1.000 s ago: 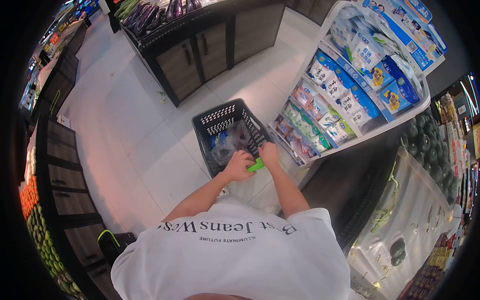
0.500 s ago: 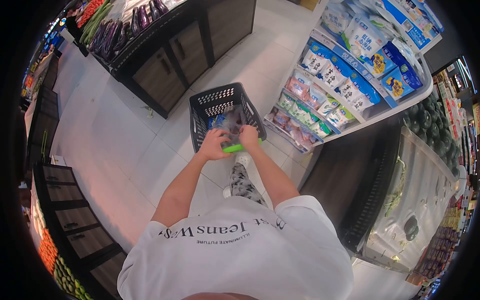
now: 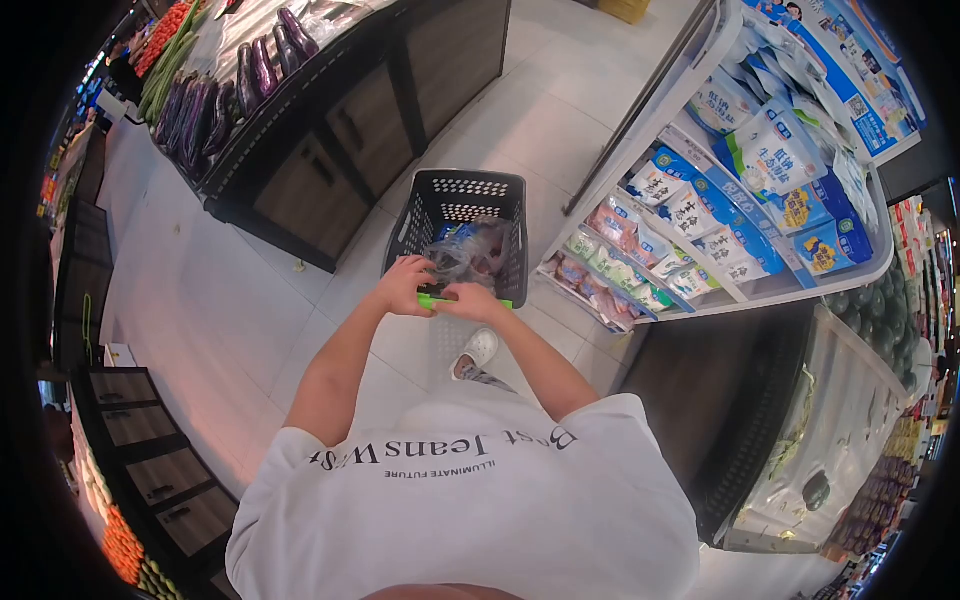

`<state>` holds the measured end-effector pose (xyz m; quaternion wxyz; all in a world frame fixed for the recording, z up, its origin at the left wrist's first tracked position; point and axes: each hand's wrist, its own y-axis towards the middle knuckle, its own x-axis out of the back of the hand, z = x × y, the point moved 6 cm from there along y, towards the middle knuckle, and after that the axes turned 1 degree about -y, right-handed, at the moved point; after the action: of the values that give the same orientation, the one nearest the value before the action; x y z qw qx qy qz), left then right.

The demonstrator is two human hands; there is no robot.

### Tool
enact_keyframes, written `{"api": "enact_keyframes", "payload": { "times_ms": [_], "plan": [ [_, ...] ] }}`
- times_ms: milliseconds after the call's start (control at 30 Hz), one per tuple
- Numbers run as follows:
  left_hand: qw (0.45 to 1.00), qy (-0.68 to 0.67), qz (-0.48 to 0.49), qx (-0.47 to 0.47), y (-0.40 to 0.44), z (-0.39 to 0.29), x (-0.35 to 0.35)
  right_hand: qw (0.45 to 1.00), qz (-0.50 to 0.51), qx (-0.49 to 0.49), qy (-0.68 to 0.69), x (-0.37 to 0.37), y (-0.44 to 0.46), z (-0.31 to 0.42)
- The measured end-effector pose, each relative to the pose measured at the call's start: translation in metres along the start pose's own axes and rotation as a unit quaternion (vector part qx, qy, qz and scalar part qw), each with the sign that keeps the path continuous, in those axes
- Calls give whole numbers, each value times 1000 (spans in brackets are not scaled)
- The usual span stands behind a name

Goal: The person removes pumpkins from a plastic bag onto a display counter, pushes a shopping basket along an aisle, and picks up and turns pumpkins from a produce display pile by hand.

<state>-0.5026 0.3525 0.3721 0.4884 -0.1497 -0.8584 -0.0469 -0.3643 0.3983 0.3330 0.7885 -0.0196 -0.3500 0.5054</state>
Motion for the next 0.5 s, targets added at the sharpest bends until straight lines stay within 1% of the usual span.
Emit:
{"api": "enact_keyframes", "payload": {
  "times_ms": [133, 233, 367, 400, 433, 500],
  "plan": [
    [999, 8, 25, -30, 29, 32, 14, 996, 9, 84, -16, 12, 23, 12],
    [999, 13, 26, -34, 59, 67, 25, 999, -4, 31, -23, 26, 62, 8],
    [999, -20, 41, -28, 99, 98, 31, 998, -44, 36, -21, 59, 89, 2],
    [998, -29, 40, -50, 113, 106, 32, 998, -45, 36, -23, 67, 97, -5],
    [996, -41, 40, -72, 127, 112, 29, 999, -32, 17, -19, 77, 103, -9],
    [996, -35, 52, -68, 152, 115, 38, 999, -45, -3, -25, 98, 116, -20]
  ]
}}
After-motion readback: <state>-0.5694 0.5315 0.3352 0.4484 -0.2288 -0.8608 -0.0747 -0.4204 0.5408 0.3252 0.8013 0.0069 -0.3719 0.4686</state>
